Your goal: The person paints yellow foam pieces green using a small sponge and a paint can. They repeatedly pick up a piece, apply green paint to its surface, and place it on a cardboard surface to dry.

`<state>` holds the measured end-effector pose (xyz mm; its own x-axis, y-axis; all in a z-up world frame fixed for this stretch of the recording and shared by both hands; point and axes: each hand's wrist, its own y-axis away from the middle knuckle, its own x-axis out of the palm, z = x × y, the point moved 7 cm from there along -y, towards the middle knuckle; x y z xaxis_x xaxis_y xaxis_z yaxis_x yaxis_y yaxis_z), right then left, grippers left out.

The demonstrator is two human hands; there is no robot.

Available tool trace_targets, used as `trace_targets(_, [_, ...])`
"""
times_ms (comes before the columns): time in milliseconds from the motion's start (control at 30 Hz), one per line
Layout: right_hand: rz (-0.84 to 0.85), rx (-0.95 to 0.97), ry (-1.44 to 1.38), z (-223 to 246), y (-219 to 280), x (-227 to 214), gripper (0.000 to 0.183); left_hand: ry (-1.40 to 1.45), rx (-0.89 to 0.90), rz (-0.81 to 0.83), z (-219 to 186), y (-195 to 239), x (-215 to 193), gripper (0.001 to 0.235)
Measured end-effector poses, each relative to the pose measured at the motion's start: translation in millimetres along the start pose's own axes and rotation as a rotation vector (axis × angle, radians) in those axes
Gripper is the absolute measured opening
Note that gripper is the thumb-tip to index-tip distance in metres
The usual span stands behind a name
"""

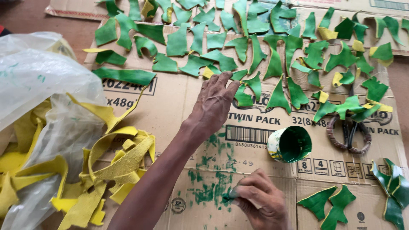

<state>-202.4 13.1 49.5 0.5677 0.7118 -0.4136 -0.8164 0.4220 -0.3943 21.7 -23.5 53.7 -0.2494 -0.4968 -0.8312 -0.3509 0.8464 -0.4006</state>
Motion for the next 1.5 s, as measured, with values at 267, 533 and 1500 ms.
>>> trace_targets(267, [-0.028,-0.026,-0.054,9.8,-7.2,1.7,0.030,0.045,-0.062,0.189,-50.0,118.0,-68.5,0.045])
trace_targets(533, [0.053,0.008,0.005,13.4,-3.1,28.1,0.028,-0.236,-0.444,-0.023,7.8,201.6,-114.5,0.045])
trace_targets(1500, [0.007,-0.015,-0.028,32.3,-11.3,33.7,0.028,-0.337,-0.256,-0.081,15.0,179.0,-167.6,0.031])
